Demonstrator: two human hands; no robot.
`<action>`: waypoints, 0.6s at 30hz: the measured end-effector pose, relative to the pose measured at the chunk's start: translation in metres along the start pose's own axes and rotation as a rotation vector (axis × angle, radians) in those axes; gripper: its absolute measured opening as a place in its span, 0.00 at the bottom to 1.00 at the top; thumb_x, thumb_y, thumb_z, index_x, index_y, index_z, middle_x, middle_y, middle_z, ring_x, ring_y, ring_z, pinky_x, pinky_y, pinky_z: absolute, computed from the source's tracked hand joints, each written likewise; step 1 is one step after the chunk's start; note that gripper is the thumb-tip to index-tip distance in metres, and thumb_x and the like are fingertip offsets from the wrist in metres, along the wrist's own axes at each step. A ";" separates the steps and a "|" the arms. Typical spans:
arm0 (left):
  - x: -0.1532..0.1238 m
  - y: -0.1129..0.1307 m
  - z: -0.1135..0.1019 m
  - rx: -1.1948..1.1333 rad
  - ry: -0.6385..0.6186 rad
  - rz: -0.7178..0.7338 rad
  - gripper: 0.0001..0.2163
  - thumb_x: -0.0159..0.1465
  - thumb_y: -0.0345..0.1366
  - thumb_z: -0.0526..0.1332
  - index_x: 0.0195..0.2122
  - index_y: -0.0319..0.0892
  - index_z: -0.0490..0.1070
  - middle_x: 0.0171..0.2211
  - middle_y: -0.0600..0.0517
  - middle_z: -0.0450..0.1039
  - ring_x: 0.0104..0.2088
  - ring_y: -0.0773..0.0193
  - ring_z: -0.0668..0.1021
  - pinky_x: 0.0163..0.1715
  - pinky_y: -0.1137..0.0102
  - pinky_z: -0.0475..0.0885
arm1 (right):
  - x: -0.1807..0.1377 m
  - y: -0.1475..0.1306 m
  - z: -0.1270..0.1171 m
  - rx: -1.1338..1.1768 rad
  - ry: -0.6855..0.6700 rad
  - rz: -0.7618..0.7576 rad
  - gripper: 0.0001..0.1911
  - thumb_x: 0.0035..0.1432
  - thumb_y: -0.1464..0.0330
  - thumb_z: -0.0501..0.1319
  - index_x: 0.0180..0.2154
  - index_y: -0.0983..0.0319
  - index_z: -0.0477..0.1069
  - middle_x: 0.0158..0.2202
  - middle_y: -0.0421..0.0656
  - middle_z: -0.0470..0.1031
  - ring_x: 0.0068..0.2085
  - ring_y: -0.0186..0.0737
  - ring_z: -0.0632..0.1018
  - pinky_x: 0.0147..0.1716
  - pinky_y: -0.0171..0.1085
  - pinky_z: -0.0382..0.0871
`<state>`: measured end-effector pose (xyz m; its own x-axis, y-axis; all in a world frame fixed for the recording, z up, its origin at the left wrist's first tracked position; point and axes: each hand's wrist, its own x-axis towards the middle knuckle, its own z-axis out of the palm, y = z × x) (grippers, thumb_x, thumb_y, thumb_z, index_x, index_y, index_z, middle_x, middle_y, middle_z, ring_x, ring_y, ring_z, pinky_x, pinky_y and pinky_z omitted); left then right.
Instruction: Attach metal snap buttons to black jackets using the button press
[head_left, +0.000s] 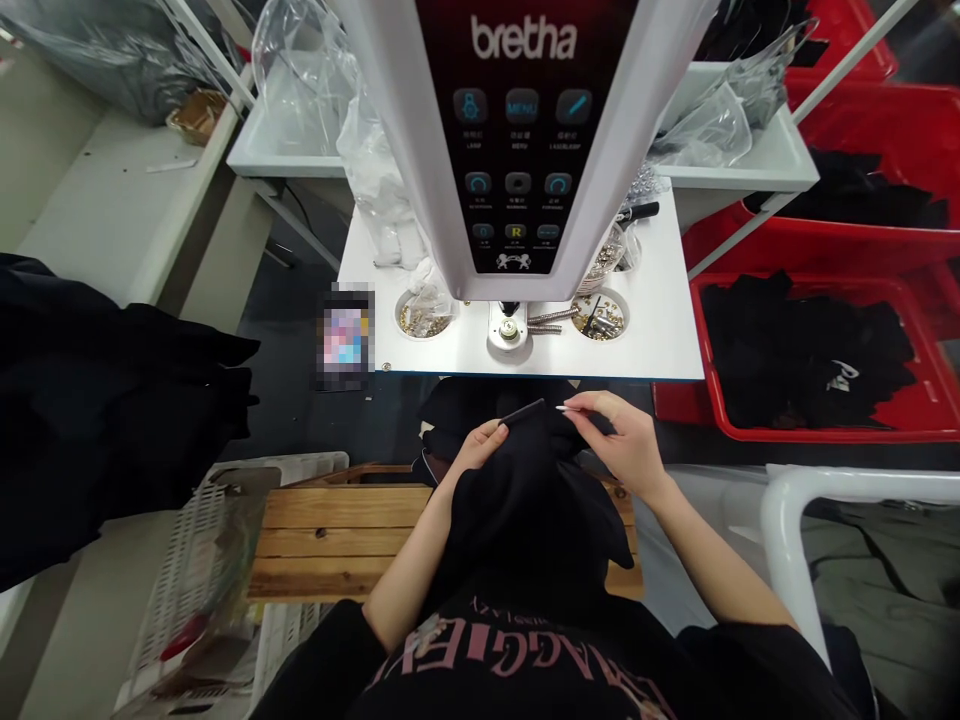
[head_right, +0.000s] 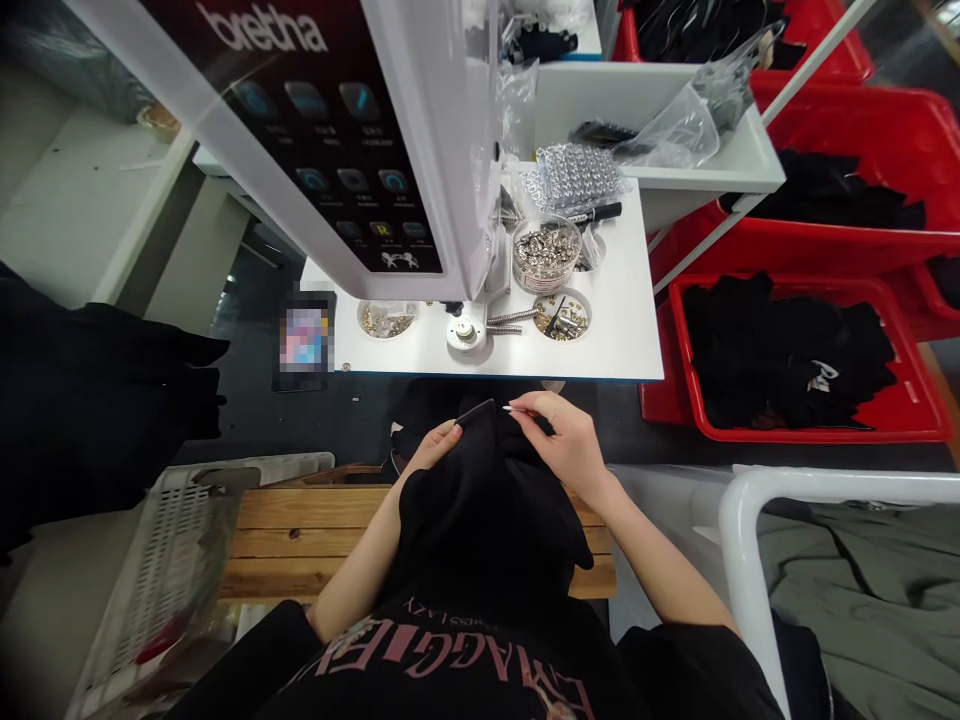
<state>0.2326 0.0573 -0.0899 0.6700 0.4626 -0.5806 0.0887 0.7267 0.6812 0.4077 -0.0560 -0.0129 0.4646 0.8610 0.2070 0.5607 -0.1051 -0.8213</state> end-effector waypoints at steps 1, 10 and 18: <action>0.000 0.000 0.000 -0.001 -0.005 0.000 0.21 0.45 0.49 0.71 0.33 0.37 0.74 0.23 0.53 0.73 0.24 0.68 0.74 0.24 0.76 0.67 | 0.001 -0.003 0.002 0.005 -0.020 -0.026 0.06 0.59 0.66 0.58 0.38 0.57 0.73 0.36 0.42 0.77 0.39 0.40 0.78 0.43 0.41 0.73; -0.003 -0.002 0.001 -0.086 -0.042 -0.019 0.20 0.44 0.47 0.73 0.31 0.37 0.74 0.23 0.54 0.72 0.23 0.70 0.73 0.24 0.77 0.65 | 0.006 0.000 0.007 -0.005 -0.070 -0.085 0.06 0.59 0.68 0.57 0.38 0.57 0.73 0.38 0.42 0.78 0.40 0.40 0.78 0.44 0.42 0.73; -0.004 -0.001 0.003 -0.123 -0.049 -0.043 0.19 0.44 0.45 0.73 0.31 0.37 0.75 0.24 0.54 0.73 0.24 0.70 0.73 0.25 0.77 0.65 | 0.003 0.000 0.004 -0.005 -0.124 -0.131 0.07 0.59 0.69 0.57 0.39 0.57 0.72 0.38 0.42 0.77 0.40 0.39 0.78 0.44 0.41 0.74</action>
<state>0.2318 0.0532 -0.0876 0.7033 0.4059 -0.5836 0.0291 0.8039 0.5941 0.4065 -0.0513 -0.0147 0.2991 0.9223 0.2446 0.6147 0.0098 -0.7887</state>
